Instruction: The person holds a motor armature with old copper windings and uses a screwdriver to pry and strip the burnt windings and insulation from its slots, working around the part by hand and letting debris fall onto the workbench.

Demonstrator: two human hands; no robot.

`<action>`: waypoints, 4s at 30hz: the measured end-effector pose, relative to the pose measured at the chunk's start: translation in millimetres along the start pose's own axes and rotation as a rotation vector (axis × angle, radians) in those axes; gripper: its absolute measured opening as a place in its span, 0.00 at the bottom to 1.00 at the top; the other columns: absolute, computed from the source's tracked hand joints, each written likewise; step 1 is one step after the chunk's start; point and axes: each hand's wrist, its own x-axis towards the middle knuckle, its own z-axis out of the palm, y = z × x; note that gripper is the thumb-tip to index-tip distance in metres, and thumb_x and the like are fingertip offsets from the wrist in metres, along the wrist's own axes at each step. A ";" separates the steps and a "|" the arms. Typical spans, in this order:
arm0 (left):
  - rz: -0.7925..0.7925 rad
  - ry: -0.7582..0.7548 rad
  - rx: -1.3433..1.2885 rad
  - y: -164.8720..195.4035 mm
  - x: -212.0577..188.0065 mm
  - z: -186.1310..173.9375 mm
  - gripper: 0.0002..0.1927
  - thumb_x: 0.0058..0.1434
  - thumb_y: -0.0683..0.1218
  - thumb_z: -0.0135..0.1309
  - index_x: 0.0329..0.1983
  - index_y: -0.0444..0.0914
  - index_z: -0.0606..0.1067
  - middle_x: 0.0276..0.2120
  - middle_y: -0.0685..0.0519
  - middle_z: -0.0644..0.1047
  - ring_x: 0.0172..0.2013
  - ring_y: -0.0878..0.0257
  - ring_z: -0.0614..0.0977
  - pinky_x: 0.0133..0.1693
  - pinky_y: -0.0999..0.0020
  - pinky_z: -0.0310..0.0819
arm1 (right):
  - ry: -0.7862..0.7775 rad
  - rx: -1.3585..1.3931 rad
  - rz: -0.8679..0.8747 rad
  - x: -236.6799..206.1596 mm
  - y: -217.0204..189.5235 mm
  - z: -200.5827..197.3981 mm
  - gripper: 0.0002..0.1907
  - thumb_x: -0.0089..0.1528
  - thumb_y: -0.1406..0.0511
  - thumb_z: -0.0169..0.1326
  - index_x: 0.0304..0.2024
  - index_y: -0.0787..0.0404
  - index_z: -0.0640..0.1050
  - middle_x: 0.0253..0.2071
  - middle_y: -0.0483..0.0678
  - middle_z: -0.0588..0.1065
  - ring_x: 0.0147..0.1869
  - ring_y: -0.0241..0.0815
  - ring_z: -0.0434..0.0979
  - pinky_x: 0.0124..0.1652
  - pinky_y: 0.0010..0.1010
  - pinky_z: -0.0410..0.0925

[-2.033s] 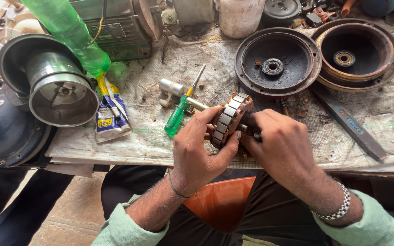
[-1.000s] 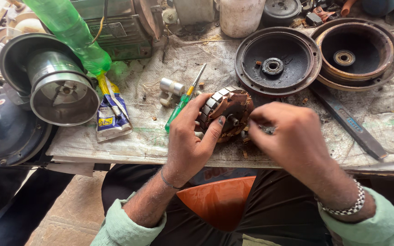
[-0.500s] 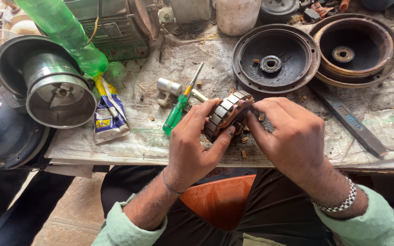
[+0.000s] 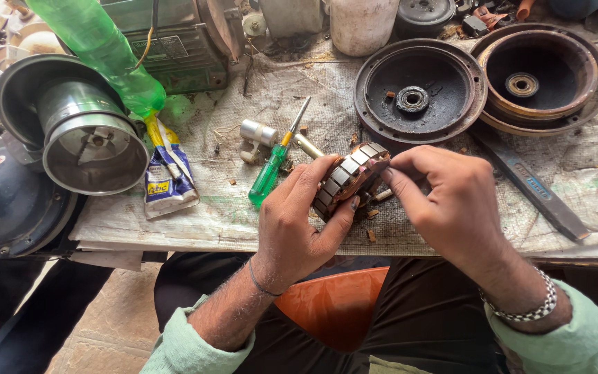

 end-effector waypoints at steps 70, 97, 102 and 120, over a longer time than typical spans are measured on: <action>0.337 -0.009 0.511 4.0 6.5 3.7 0.22 0.67 0.46 0.62 0.64 0.41 0.75 0.64 0.45 0.69 0.66 0.48 0.73 0.66 0.51 0.67 | -0.520 -0.492 -0.119 20.5 23.5 -54.7 0.11 0.55 0.62 0.62 0.41 0.53 0.82 0.44 0.46 0.76 0.49 0.48 0.79 0.45 0.40 0.73; 0.276 0.158 0.592 17.0 19.1 30.6 0.10 0.60 0.41 0.63 0.44 0.37 0.78 0.54 0.54 0.74 0.57 0.57 0.75 0.61 0.48 0.62 | 0.108 0.964 0.060 -11.4 19.1 14.2 0.11 0.75 0.71 0.45 0.55 0.61 0.59 0.54 0.59 0.77 0.56 0.41 0.78 0.57 0.29 0.72; 0.248 0.161 0.521 13.4 18.0 29.5 0.11 0.60 0.41 0.65 0.44 0.39 0.77 0.55 0.55 0.73 0.59 0.57 0.74 0.62 0.51 0.62 | 0.117 1.024 0.028 -16.8 21.4 22.5 0.11 0.75 0.72 0.45 0.56 0.60 0.59 0.61 0.60 0.71 0.63 0.42 0.76 0.66 0.33 0.71; 0.272 0.128 0.390 7.4 8.4 19.3 0.10 0.62 0.41 0.66 0.44 0.37 0.78 0.54 0.51 0.72 0.58 0.53 0.73 0.65 0.49 0.65 | 0.014 0.863 -0.047 -39.8 13.1 21.6 0.12 0.77 0.66 0.43 0.61 0.63 0.67 0.66 0.56 0.71 0.71 0.42 0.73 0.69 0.32 0.68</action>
